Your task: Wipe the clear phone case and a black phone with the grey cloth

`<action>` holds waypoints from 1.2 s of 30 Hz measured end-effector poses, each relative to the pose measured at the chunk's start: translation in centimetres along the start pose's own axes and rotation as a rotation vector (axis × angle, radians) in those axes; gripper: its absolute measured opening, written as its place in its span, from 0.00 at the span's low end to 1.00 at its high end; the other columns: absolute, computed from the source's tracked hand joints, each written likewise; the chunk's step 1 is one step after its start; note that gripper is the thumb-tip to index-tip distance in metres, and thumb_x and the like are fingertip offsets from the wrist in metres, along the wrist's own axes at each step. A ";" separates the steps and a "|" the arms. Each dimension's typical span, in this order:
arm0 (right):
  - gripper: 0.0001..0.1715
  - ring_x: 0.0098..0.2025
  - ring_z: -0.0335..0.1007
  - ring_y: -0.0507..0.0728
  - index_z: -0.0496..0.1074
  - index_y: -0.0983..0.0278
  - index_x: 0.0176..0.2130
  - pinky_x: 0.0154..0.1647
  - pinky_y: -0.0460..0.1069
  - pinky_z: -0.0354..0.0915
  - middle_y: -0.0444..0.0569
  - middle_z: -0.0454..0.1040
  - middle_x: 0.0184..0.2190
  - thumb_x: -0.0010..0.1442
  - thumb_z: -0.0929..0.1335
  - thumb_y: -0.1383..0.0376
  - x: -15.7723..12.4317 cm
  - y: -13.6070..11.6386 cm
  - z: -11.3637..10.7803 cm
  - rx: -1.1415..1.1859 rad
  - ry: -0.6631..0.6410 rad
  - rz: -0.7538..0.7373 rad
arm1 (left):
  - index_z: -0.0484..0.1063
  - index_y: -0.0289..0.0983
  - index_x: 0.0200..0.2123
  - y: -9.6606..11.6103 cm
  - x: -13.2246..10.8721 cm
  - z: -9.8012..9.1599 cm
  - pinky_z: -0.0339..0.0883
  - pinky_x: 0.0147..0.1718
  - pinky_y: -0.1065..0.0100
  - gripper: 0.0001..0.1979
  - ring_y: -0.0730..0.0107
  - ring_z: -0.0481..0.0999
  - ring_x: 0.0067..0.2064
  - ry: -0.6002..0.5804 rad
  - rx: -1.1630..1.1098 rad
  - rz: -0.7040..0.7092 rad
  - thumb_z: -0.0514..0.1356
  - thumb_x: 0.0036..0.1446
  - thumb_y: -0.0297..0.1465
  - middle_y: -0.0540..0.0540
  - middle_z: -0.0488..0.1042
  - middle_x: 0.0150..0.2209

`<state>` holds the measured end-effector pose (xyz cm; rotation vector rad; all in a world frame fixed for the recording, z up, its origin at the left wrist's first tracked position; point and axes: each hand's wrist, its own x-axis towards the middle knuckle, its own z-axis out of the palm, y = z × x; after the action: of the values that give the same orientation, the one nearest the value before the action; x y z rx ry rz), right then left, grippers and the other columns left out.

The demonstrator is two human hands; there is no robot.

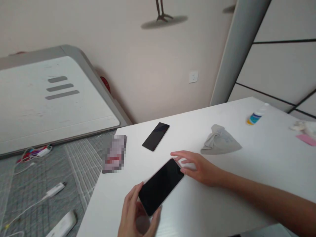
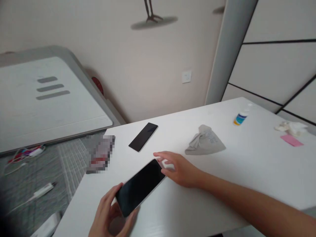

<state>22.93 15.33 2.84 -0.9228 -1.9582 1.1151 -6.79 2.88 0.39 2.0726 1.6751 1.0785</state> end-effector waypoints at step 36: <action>0.28 0.65 0.77 0.58 0.66 0.56 0.72 0.67 0.55 0.74 0.47 0.78 0.66 0.77 0.65 0.62 0.0 -3.2 0.0 -0.592 -0.295 -0.498 | 0.60 0.34 0.66 6.1 0.6 2.3 0.77 0.46 0.49 0.51 0.46 0.79 0.48 0.005 0.286 -0.137 0.79 0.44 0.42 0.36 0.79 0.52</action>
<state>22.14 14.09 5.70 -0.5023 -2.6409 0.3993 -0.72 2.21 2.82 2.0790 2.0430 0.8431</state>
